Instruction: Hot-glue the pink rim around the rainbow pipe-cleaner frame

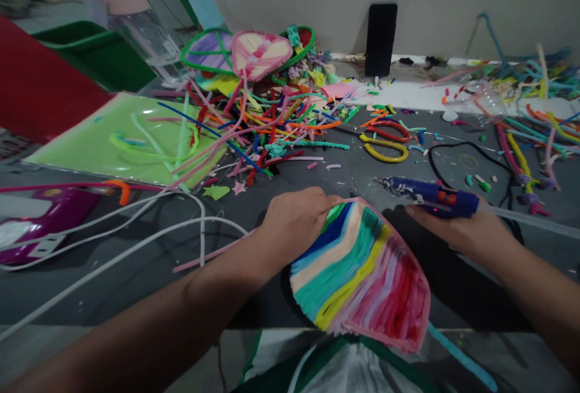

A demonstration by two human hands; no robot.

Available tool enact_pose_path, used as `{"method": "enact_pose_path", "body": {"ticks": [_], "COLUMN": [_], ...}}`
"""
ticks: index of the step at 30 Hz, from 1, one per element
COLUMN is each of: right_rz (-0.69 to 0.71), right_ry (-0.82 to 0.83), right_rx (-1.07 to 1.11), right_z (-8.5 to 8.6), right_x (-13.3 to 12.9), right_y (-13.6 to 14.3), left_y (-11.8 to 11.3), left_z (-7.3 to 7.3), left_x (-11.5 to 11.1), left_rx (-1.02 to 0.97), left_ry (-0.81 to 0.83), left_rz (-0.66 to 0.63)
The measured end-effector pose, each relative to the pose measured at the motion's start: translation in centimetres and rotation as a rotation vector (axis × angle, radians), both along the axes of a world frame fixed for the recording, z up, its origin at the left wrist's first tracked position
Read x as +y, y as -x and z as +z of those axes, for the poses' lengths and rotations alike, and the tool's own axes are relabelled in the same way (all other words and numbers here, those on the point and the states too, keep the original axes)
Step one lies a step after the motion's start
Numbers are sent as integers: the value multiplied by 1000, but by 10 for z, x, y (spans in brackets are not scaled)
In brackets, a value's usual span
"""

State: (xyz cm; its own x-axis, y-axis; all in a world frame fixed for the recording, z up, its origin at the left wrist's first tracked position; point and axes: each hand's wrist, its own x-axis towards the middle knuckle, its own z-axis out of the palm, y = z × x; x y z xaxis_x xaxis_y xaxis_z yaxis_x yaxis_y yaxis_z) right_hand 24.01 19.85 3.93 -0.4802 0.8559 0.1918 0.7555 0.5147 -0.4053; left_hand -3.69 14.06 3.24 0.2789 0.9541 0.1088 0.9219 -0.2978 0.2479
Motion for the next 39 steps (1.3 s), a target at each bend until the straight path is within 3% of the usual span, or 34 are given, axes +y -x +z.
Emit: {"method": "enact_pose_path", "body": {"ticks": [2,4,6,11,21,39], "right_rz": [-33,-145,-194,-177,-152,-85], "right_ry": [139,416,571,622,736,697], "right_rx": [72,276,388,442,432,379], "right_z": [4,7,7,0,12,-3], "right_x": [3,6,8,17,22,24], "right_y": [8,19,30,52,76,73], "left_y": [0,1,1,0,0,1], "left_z": [-1,-2,-2,-1,0,-4], "left_x": [0,0,1,2,2,3], "left_rx": [-2,-6,-6,9,6,-13], "left_ry": [-1,0,5,19,-5,-10], "left_rz": [1,-2,-9,-13,-23,-31]}}
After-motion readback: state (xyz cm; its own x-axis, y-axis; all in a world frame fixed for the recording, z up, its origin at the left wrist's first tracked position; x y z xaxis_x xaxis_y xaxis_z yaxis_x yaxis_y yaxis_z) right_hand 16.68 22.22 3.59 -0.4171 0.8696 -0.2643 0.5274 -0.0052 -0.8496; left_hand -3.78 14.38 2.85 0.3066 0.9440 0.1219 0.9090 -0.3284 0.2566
